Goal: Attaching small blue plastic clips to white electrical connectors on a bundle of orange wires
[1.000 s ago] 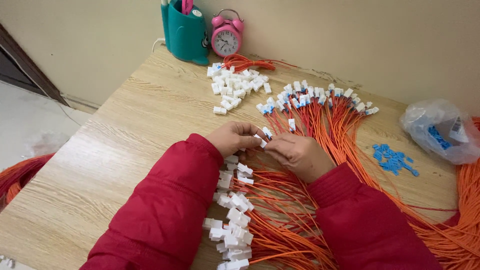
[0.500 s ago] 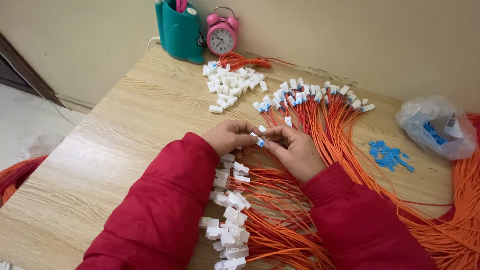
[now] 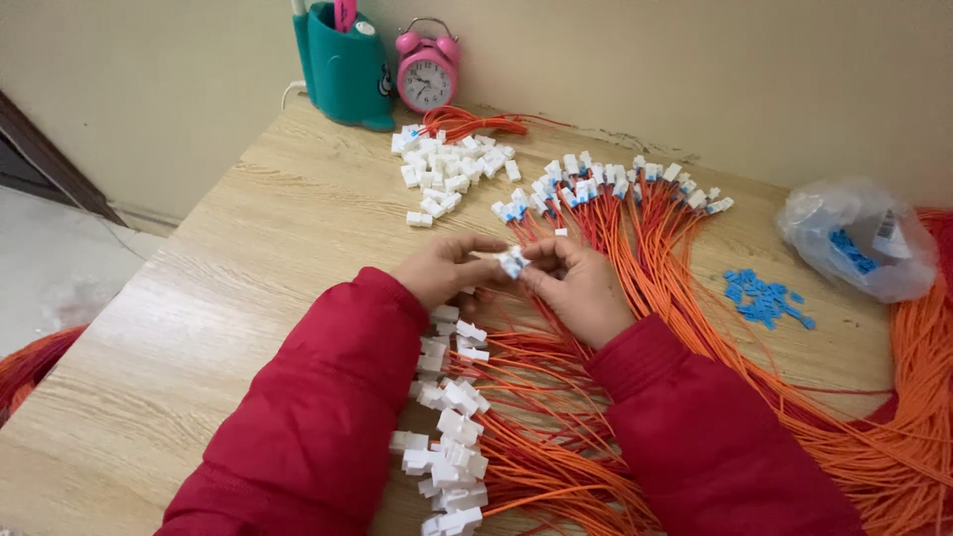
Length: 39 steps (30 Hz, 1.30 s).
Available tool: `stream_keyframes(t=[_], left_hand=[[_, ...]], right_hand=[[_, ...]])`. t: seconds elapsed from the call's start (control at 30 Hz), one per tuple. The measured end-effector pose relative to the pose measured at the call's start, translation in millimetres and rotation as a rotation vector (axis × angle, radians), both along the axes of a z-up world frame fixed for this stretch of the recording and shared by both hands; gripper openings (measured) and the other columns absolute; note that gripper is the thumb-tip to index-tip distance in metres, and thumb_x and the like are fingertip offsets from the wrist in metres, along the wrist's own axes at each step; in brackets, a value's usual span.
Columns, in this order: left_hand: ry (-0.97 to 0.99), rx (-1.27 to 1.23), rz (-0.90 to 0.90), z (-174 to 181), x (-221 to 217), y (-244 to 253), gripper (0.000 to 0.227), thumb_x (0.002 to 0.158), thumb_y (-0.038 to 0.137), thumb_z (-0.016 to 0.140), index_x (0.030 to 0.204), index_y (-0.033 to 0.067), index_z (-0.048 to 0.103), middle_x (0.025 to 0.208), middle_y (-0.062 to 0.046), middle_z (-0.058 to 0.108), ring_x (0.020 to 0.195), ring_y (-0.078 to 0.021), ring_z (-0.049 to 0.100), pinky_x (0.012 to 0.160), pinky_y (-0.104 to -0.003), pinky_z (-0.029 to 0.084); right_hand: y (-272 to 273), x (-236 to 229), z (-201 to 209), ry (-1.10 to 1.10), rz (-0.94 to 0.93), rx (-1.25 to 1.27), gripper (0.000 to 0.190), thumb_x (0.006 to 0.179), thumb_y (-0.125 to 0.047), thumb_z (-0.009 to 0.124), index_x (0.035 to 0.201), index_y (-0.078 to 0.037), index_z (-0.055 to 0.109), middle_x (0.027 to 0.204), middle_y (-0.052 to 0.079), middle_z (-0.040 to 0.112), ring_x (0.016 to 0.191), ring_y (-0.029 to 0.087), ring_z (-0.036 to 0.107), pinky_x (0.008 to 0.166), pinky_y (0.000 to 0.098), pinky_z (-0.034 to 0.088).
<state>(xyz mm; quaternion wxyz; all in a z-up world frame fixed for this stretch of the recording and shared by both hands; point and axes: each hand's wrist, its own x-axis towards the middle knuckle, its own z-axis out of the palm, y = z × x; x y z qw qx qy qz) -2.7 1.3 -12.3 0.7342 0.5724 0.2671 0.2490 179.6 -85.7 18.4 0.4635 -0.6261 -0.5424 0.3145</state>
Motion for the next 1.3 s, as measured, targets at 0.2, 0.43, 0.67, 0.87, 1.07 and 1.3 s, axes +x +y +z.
stream_keyframes(t=[0.2, 0.43, 0.67, 0.87, 1.07, 1.3], left_hand=[[-0.073, -0.171, 0.066, -23, -1, 13, 0.043, 0.083, 0.009, 0.073, 0.124, 0.0041, 0.060, 0.105, -0.021, 0.069, 0.077, -0.0317, 0.072, 0.059, -0.042, 0.065], [0.058, -0.195, 0.131, -9, 9, 5, 0.024, 0.094, -0.005, 0.051, 0.117, -0.0041, 0.057, 0.105, -0.027, 0.065, 0.096, -0.0337, 0.063, 0.088, -0.040, 0.051], [0.139, -0.160, 0.208, 5, 6, -1, 0.014, 0.101, -0.004, 0.044, 0.113, -0.0055, 0.050, 0.116, -0.029, 0.066, 0.102, -0.0361, 0.063, 0.087, -0.041, 0.050], [0.150, -0.037, 0.193, 0, 4, 0, 0.020, 0.098, 0.001, 0.051, 0.117, -0.0013, 0.055, 0.107, -0.024, 0.071, 0.075, -0.0325, 0.060, 0.065, -0.041, 0.048], [0.135, -0.077, 0.197, -1, 5, 2, 0.021, 0.098, -0.001, 0.051, 0.118, -0.0037, 0.054, 0.108, -0.027, 0.069, 0.083, -0.0345, 0.063, 0.075, -0.040, 0.050], [0.148, -0.109, 0.170, -6, 7, 7, 0.025, 0.097, 0.001, 0.051, 0.122, -0.0023, 0.055, 0.107, -0.025, 0.069, 0.083, -0.0338, 0.063, 0.073, -0.042, 0.051]], right_hand=[[6, 21, -5, -0.358, -0.201, 0.034, 0.023, 0.080, -0.012, 0.075, 0.103, -0.014, 0.072, 0.097, 0.009, 0.074, 0.095, 0.026, 0.071, 0.083, 0.0367, 0.056], [-21, 138, 26, -0.535, -0.297, -0.081, 0.015, 0.082, -0.028, 0.066, 0.092, -0.019, 0.072, 0.088, -0.003, 0.074, 0.079, 0.010, 0.066, 0.075, 0.0272, 0.048], [-115, 243, 68, -0.586, -0.716, -0.647, 0.006, 0.084, -0.008, 0.066, 0.087, -0.005, 0.061, 0.097, 0.012, 0.065, 0.095, 0.024, 0.066, 0.088, 0.0386, 0.052], [-122, 293, 18, -0.632, -0.637, -0.690, 0.041, 0.068, -0.030, 0.084, 0.105, -0.018, 0.074, 0.105, -0.002, 0.073, 0.096, 0.015, 0.066, 0.081, 0.0302, 0.050], [-117, 287, 14, -0.674, -0.665, -0.697, 0.024, 0.071, -0.037, 0.083, 0.085, -0.018, 0.077, 0.100, -0.005, 0.075, 0.092, 0.014, 0.067, 0.078, 0.0322, 0.053], [-113, 299, 5, -0.799, -0.654, -0.751, 0.029, 0.078, -0.042, 0.076, 0.091, -0.016, 0.077, 0.105, -0.001, 0.074, 0.095, 0.019, 0.067, 0.081, 0.0354, 0.051]])
